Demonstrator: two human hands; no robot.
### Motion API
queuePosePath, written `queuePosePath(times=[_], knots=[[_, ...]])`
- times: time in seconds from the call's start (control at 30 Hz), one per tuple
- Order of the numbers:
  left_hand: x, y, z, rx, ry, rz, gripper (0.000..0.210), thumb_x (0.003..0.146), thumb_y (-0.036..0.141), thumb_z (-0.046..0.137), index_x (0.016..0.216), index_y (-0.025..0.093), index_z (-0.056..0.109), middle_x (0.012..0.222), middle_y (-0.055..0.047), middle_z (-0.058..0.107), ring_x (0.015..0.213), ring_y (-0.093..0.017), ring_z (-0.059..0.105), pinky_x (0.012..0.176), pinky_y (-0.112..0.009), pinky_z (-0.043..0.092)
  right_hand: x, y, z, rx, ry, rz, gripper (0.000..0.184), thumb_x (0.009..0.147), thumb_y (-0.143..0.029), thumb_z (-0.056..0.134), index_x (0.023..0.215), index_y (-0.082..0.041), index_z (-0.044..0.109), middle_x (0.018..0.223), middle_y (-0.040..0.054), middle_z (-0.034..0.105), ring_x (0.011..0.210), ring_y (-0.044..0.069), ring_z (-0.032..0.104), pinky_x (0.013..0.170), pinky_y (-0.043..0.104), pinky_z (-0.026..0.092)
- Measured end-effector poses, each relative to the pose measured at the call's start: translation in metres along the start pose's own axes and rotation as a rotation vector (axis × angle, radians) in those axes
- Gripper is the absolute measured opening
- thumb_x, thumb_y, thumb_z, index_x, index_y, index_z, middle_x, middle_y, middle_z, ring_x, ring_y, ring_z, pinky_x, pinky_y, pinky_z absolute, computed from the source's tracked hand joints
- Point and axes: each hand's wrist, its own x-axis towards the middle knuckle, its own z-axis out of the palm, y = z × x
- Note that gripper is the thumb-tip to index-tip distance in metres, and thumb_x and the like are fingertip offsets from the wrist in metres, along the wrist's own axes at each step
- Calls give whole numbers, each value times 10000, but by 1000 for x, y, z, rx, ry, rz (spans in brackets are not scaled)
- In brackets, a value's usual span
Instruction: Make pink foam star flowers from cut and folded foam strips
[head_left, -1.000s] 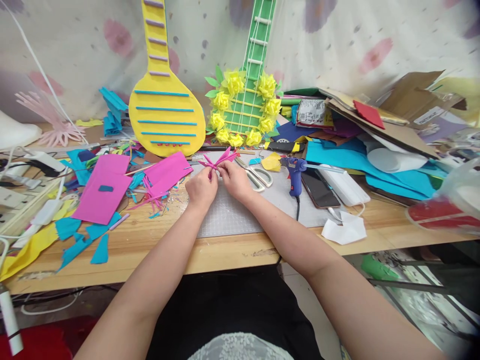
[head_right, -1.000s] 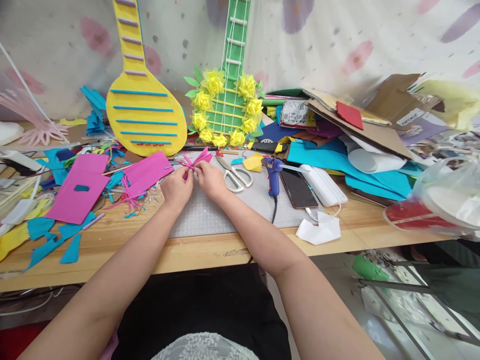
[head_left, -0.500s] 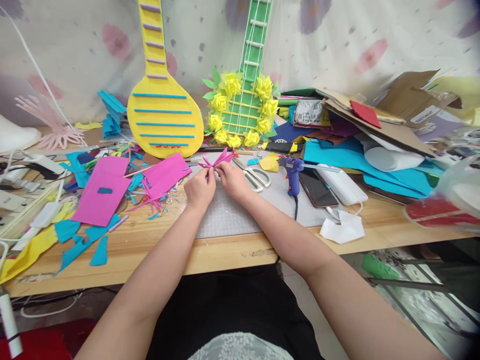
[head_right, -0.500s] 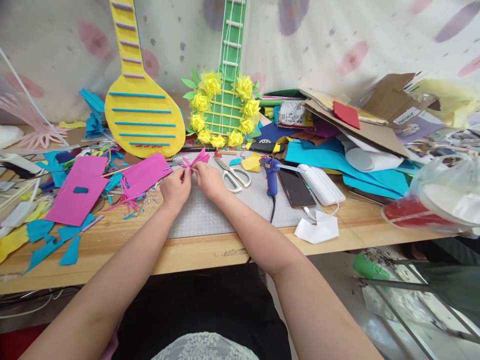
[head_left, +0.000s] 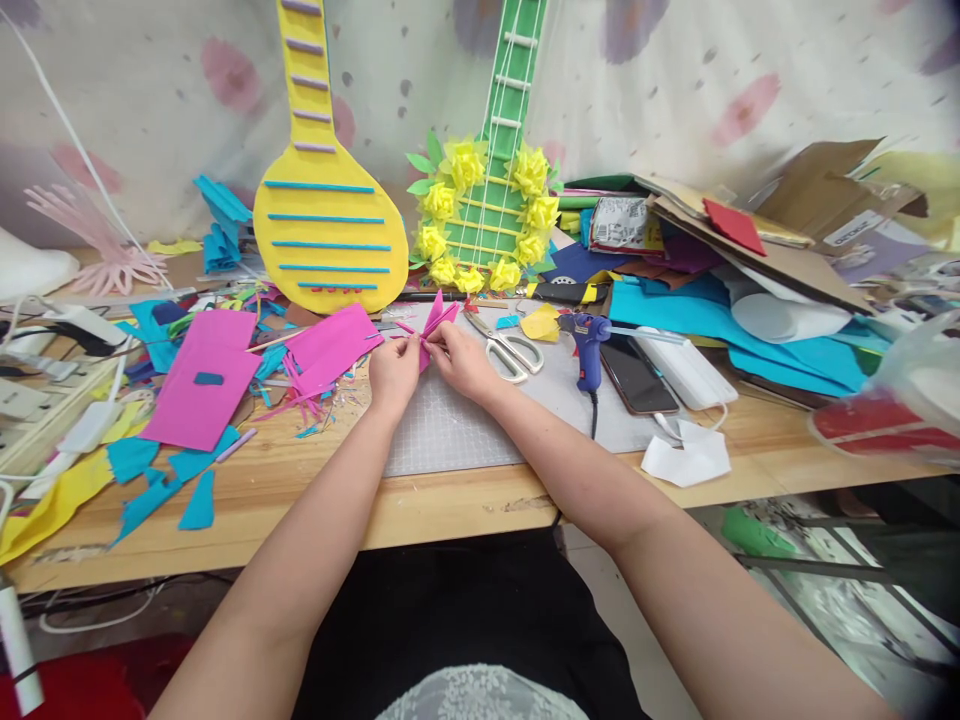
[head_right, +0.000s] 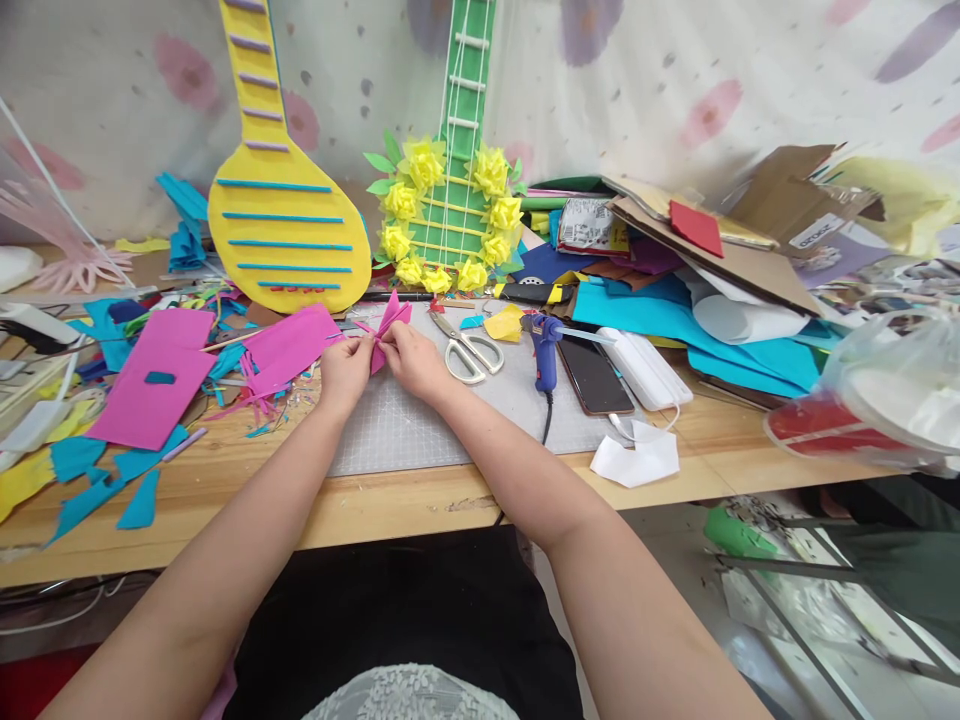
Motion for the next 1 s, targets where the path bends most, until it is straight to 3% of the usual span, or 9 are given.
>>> queuePosePath(times=[0.53,0.7,0.87,1.0], knots=[[-1,2,-4,128,-65,51,411,873,393,420,530,179,500,506,-1,489,514,-129,424,518,-264,240,-1,-2,-3,19,-23,95,82,857,-229,478,786,-194,493,803,38,629,740,160,555,678,273,386],[-1,3,-12,158,-29,63,450,899,446,361,606,185,581,570,-22,574,575,-156,502,572,-263,323,-2,-2,-8,56,29,109,86,848,-215,487,765,-193,491,807,37,634,749,157,557,699,279,398],[4,-5,-20,157,124,311,214,752,404,650,844,210,650,724,-16,562,744,-177,528,704,-284,402,-1,2,-13,203,14,130,93,834,-240,505,754,-194,498,802,28,632,760,151,565,722,287,428],[8,-11,-20,182,132,480,139,731,343,693,813,232,681,869,-55,538,917,-216,508,852,-355,407,1,7,-13,319,-47,156,96,805,-264,524,746,-193,497,770,14,626,718,141,572,694,285,442]])
